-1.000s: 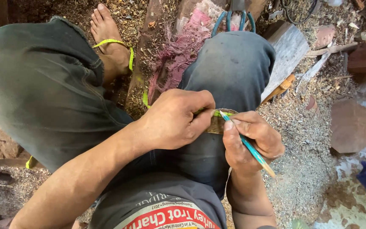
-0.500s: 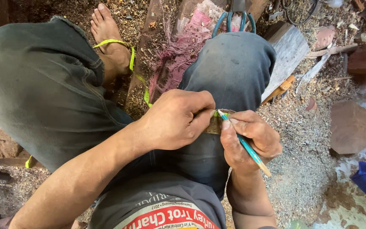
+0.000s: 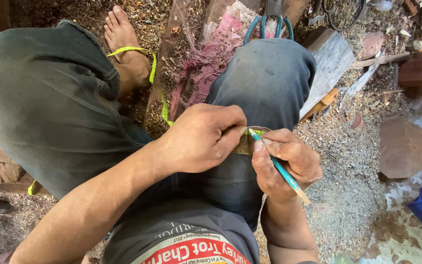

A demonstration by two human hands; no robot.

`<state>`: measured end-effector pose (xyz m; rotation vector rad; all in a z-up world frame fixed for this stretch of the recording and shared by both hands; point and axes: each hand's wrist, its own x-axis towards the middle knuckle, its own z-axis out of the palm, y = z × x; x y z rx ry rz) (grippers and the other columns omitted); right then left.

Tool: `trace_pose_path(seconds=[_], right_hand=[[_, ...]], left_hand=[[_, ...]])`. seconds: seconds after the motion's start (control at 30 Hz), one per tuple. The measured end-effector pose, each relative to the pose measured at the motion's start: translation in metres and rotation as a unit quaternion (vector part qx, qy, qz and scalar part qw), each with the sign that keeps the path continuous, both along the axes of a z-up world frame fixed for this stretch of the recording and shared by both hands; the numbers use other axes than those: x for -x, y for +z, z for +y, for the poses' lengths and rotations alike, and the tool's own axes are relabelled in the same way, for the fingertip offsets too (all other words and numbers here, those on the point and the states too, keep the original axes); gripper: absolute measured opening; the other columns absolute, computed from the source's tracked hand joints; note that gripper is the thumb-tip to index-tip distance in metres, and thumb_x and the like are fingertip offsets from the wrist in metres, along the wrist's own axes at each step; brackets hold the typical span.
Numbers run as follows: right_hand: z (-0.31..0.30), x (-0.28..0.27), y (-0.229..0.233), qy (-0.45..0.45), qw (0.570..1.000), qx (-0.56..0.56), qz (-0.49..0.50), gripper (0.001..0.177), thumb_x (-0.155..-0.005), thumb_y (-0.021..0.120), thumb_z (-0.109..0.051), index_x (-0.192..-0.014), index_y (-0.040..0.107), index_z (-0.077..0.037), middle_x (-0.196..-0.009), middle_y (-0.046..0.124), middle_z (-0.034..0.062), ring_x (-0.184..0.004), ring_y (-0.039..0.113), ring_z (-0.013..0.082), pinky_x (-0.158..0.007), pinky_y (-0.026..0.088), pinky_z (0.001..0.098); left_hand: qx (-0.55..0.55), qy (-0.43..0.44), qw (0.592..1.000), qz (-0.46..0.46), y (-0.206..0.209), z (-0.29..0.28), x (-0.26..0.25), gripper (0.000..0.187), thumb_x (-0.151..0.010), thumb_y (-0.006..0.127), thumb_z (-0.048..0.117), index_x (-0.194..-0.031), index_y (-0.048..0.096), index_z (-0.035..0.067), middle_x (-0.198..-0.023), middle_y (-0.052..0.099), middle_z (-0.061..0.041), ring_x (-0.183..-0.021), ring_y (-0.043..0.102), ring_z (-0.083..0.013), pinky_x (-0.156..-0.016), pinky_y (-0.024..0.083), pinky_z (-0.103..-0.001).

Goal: Measure, cut, and prepare sandpaper, then use it to sand a turned wooden spindle.

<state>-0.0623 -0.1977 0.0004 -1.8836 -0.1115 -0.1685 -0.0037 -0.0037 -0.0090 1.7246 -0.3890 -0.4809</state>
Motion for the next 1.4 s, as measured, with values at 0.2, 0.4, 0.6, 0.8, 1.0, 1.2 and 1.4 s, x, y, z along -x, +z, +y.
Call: trace_pose_path(seconds=[0.2, 0.4, 0.6, 0.8, 1.0, 1.2, 1.4], right_hand=[[-0.016, 0.006, -0.016, -0.045, 0.973, -0.227, 0.017, 0.012, -0.102, 0.071, -0.005, -0.105, 0.060, 0.000, -0.087, 0.072, 0.0218, -0.062, 0.067, 0.0156, -0.053, 0.055, 0.0253], [-0.053, -0.005, -0.003, -0.076, 0.958, -0.271, -0.052, 0.019, -0.104, 0.061, -0.019, -0.115, 0.063, -0.003, -0.102, 0.074, 0.0259, -0.069, 0.075, 0.0221, -0.052, 0.060, 0.0299], [-0.045, -0.001, 0.010, 0.010, 0.990, -0.137, 0.013, 0.026, -0.101, 0.072, -0.012, -0.123, 0.064, 0.000, -0.119, 0.071, 0.0169, -0.112, 0.074, 0.0283, -0.097, 0.062, 0.0386], [-0.048, 0.025, 0.018, 0.038, 0.986, -0.145, 0.079, 0.044, -0.089, 0.080, 0.007, -0.122, 0.054, -0.003, -0.115, 0.063, 0.0088, -0.109, 0.069, 0.0222, -0.096, 0.058, 0.0353], [-0.063, 0.048, -0.003, -0.078, 0.978, -0.163, 0.102, 0.051, -0.090, 0.077, 0.013, -0.124, 0.045, -0.007, -0.114, 0.065, 0.0169, -0.094, 0.066, 0.0160, -0.085, 0.058, 0.0289], [-0.049, 0.040, 0.005, -0.047, 0.976, -0.192, 0.094, 0.056, -0.092, 0.073, 0.016, -0.130, 0.042, -0.011, -0.123, 0.063, 0.0216, -0.103, 0.069, 0.0197, -0.081, 0.061, 0.0309], [-0.037, 0.027, 0.014, -0.012, 0.970, -0.221, 0.104, 0.059, -0.089, 0.069, 0.019, -0.132, 0.043, -0.012, -0.122, 0.063, 0.0269, -0.091, 0.070, 0.0211, -0.065, 0.060, 0.0304]], left_hand=[[-0.003, 0.002, 1.000, 0.004, 0.009, 0.003, -0.002, 0.007, -0.096, 0.064, 0.012, -0.095, 0.066, 0.006, -0.080, 0.068, -0.013, -0.076, 0.069, -0.0354, -0.067, 0.053, -0.044], [-0.048, 0.100, 0.993, -0.028, 0.053, 0.046, 0.001, 0.006, -0.099, 0.071, 0.010, -0.102, 0.070, 0.004, -0.089, 0.073, -0.009, -0.075, 0.073, -0.0197, -0.063, 0.057, -0.031], [-0.078, 0.151, 0.985, 0.004, 0.063, 0.059, 0.019, 0.006, -0.099, 0.071, 0.008, -0.102, 0.073, 0.003, -0.085, 0.074, -0.005, -0.071, 0.070, -0.0123, -0.061, 0.056, -0.028], [-0.018, 0.069, 0.992, -0.100, 0.039, 0.009, 0.027, 0.005, -0.097, 0.071, 0.009, -0.100, 0.070, 0.005, -0.088, 0.070, -0.011, -0.078, 0.072, -0.0267, -0.068, 0.056, -0.036], [-0.171, 0.199, 0.960, -0.101, 0.068, 0.055, 0.038, 0.007, -0.101, 0.074, 0.012, -0.105, 0.074, 0.006, -0.083, 0.070, -0.007, -0.070, 0.066, -0.0161, -0.062, 0.052, -0.031], [-0.203, 0.055, 0.967, 0.146, 0.071, 0.129, 0.152, 0.007, -0.087, 0.079, 0.013, -0.092, 0.077, 0.010, -0.085, 0.072, 0.000, -0.077, 0.067, -0.0116, -0.066, 0.054, -0.029], [-0.037, 0.081, 0.878, 0.470, -0.059, 0.250, 0.349, 0.017, -0.086, 0.080, 0.006, -0.103, 0.075, 0.004, -0.084, 0.067, -0.007, -0.079, 0.059, -0.0212, -0.072, 0.046, -0.040]])
